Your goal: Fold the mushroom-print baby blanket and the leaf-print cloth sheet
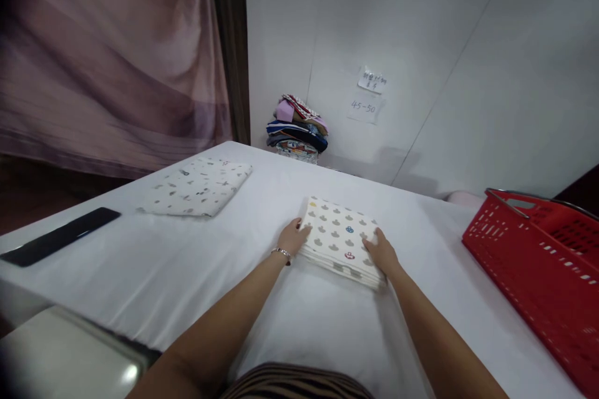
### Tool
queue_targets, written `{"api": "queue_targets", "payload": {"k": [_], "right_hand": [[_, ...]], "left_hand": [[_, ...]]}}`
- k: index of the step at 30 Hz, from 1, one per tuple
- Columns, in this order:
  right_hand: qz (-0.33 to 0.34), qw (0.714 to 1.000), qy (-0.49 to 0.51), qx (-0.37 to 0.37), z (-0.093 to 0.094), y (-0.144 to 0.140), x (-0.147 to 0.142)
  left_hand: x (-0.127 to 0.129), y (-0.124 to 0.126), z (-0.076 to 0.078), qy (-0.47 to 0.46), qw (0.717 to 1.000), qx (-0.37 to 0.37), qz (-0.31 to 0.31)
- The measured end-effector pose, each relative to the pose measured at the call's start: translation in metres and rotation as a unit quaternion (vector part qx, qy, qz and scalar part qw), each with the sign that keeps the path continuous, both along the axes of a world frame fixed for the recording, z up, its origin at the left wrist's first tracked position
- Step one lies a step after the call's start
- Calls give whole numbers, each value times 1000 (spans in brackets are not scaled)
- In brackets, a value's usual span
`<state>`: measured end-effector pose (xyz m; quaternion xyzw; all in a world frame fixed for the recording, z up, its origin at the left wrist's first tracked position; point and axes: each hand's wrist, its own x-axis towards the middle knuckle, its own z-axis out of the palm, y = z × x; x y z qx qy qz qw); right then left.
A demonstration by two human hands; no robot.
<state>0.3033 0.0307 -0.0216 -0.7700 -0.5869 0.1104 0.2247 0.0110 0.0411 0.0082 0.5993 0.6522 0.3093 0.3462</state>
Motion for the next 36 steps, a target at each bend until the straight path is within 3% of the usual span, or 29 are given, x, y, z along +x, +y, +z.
{"api": "queue_targets", "payload": {"k": [5, 9, 12, 14, 18, 22, 26, 29, 33, 36], "right_hand": [[-25, 997, -39, -56, 5, -34, 5], [32, 996, -85, 8, 25, -35, -8], [133, 987, -65, 65, 39, -25, -38], [198, 977, -39, 63, 43, -19, -67], [299, 952, 8, 65, 46, -11, -122], [376, 921, -5, 101, 44, -17, -154], [360, 922, -51, 130, 40, -24, -169], [321, 937, -15, 135, 36, -24, -172], [314, 939, 44, 134, 34, -21, -171], [312, 937, 61, 143, 34, -21, -169]], "left_hand": [[-10, -6, -2, 31, 999, 1, -11], [-20, -18, 3, 30, 999, -31, -10], [-24, -27, 4, 32, 999, -28, -5], [-24, -32, 4, 37, 999, -17, -1], [-24, -35, 3, 41, 999, 12, 17], [-26, -31, 1, -18, 1000, 18, 6], [-28, -24, -3, -129, 991, 12, -19], [-32, -19, -5, -173, 984, -19, -24], [-40, -15, -7, -158, 985, -65, -7], [-45, -15, -6, -122, 988, -94, -30]]}}
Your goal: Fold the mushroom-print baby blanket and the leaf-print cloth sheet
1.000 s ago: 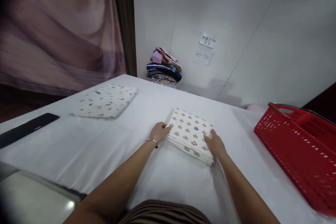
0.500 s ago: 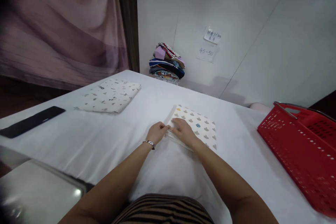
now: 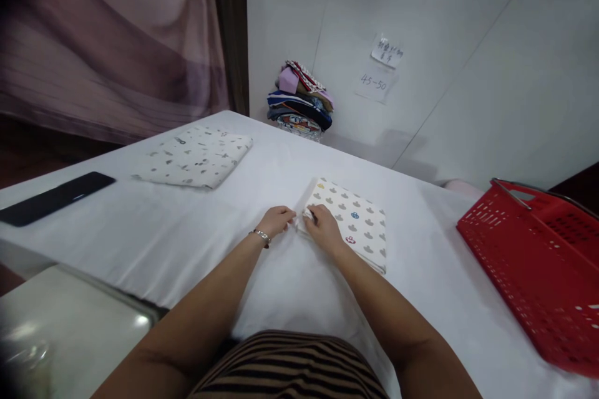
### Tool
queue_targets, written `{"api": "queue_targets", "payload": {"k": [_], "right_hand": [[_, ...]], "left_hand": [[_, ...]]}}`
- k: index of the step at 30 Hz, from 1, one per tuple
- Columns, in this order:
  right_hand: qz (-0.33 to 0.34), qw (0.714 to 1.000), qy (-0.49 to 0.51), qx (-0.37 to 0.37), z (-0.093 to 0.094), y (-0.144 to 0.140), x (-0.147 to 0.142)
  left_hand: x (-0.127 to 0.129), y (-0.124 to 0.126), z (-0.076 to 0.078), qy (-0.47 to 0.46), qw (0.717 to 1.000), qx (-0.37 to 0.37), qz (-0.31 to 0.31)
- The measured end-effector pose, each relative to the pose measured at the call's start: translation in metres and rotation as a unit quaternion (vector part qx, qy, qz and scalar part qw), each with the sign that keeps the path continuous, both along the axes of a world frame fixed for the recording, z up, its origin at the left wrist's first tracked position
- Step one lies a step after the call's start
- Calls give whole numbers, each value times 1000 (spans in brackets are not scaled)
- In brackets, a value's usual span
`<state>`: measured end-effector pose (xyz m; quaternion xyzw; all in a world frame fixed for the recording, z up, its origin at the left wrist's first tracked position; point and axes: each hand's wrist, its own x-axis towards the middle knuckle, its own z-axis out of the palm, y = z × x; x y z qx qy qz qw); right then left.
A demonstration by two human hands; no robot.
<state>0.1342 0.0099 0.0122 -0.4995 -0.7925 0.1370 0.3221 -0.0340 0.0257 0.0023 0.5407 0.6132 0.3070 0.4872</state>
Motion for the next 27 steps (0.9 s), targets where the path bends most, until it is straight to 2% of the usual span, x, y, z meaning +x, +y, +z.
{"api": "queue_targets", "payload": {"k": [2, 7, 10, 12, 14, 17, 27], "right_hand": [[-4, 1000, 2, 3, 1, -1, 0], [9, 999, -34, 9, 2, -5, 0], [12, 998, -53, 10, 1, -5, 0], [16, 998, -64, 12, 1, -6, 0], [27, 996, -78, 13, 1, -7, -1], [39, 995, -94, 12, 2, -8, -2], [26, 995, -99, -10, 3, -10, -3]], "left_hand": [[-2, -2, 1, 32, 999, -4, -32], [0, -7, 4, 184, 979, 33, -85], [4, -9, 6, 197, 974, 56, -95], [6, -9, 7, 144, 986, 29, -79], [8, -9, 7, 49, 997, -29, -51], [11, -8, 7, -63, 994, -88, -22], [11, -9, 15, -206, 969, -136, 30]]}}
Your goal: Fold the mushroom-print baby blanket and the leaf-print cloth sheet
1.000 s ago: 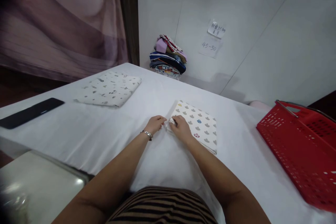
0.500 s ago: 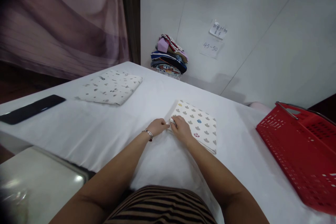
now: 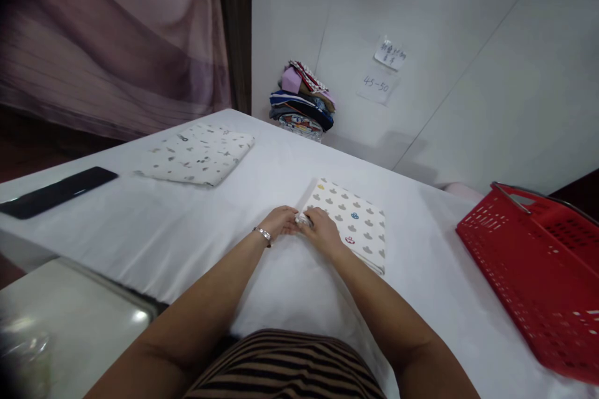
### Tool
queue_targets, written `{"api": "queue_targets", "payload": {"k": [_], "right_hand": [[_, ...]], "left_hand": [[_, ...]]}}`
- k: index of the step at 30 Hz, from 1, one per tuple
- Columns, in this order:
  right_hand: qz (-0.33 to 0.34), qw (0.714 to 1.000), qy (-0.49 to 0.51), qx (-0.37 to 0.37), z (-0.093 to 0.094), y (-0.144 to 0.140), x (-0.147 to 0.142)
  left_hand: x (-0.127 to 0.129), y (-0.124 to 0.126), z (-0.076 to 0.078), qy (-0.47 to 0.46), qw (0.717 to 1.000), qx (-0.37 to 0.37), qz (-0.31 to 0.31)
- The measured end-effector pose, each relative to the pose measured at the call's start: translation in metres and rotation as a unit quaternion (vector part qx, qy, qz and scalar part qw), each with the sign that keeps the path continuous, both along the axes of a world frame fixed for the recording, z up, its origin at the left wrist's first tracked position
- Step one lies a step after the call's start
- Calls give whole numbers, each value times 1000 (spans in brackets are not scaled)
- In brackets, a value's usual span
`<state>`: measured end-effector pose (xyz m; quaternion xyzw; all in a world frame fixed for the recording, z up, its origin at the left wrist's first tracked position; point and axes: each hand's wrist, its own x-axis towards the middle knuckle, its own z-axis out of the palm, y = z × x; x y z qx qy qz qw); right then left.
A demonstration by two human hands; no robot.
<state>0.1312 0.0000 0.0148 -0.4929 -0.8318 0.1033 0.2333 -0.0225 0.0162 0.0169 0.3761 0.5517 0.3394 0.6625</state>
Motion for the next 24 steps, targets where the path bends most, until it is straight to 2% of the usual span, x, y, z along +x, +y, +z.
{"api": "queue_targets", "payload": {"k": [3, 5, 9, 12, 14, 16, 18, 24], "right_hand": [[-9, 999, -31, 9, 0, 0, -1], [-18, 1000, -17, 7, -1, 2, 1], [-59, 995, 78, -15, 0, 10, 10], [-59, 993, 99, -22, 2, 12, 15], [-48, 994, 93, -17, 4, 11, 15], [-42, 996, 77, -11, 6, 9, 12], [-34, 998, 53, -4, 8, 7, 9], [17, 999, -46, -4, 15, 4, 2]], "left_hand": [[-1, 0, 2, -14, 1000, 9, 4], [-3, 1, 2, -4, 1000, 25, -11], [-7, 3, -3, 130, 988, 74, -46], [-7, 2, -8, 243, 958, 105, -106], [-4, -1, -10, 321, 925, 143, -141], [2, -4, -12, 388, 893, 181, -142], [8, -7, -13, 428, 873, 202, -123], [15, -10, -16, 459, 859, 196, -111]]}}
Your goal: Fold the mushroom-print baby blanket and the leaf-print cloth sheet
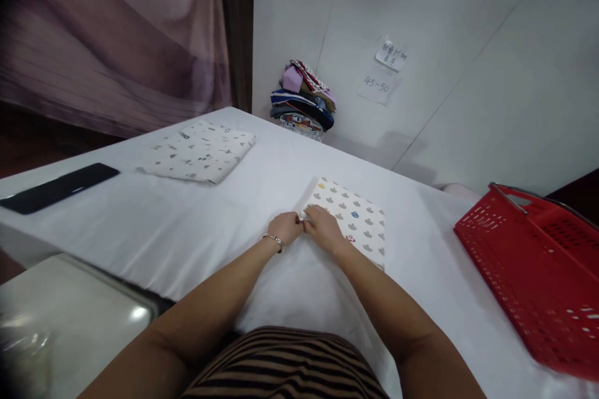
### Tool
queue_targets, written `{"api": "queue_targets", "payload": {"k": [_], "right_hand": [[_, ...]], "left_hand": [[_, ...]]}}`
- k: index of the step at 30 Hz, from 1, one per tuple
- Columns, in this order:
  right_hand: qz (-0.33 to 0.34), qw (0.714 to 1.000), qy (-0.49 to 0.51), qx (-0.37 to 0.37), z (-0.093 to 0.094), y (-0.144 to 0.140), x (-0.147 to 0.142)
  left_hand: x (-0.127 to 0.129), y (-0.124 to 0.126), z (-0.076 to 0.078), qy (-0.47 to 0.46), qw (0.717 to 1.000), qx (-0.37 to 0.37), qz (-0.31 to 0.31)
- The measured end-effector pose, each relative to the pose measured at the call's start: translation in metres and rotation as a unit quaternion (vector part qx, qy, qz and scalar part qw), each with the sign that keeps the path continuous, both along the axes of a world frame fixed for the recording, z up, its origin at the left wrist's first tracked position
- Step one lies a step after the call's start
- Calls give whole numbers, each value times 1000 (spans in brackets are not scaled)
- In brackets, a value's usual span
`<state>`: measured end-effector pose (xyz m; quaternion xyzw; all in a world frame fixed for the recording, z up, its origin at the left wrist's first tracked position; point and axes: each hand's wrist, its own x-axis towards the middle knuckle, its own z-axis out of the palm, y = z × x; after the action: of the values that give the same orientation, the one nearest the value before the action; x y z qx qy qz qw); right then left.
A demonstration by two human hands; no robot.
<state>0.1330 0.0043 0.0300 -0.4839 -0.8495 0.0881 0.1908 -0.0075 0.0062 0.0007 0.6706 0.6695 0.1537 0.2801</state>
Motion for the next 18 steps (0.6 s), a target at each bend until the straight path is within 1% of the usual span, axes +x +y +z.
{"api": "queue_targets", "payload": {"k": [3, 5, 8, 11, 13, 15, 17, 18], "right_hand": [[-2, 1000, -31, 3, 5, -1, 0], [2, 998, -55, 7, 7, -1, -1], [16, 995, -97, 5, 4, -2, -6], [6, 994, -107, 9, 1, -5, -11], [8, 996, -84, 2, 0, -9, -12], [30, 999, -36, -23, 1, -11, -6], [31, 998, 27, -38, 3, -11, 8], [14, 998, 52, -33, 3, -9, 19]], "left_hand": [[-3, 2, -1, -12, 1000, -6, -4], [-7, 5, -2, -39, 999, -11, -4], [-12, 10, -2, -109, 994, -5, 23], [-14, 13, -1, -154, 987, 1, 46], [-13, 13, -1, -164, 985, 4, 45], [-12, 11, -1, -170, 985, 15, 38], [-11, 10, -2, -171, 984, 22, 32], [-11, 9, -4, -170, 985, 22, 30]]}}
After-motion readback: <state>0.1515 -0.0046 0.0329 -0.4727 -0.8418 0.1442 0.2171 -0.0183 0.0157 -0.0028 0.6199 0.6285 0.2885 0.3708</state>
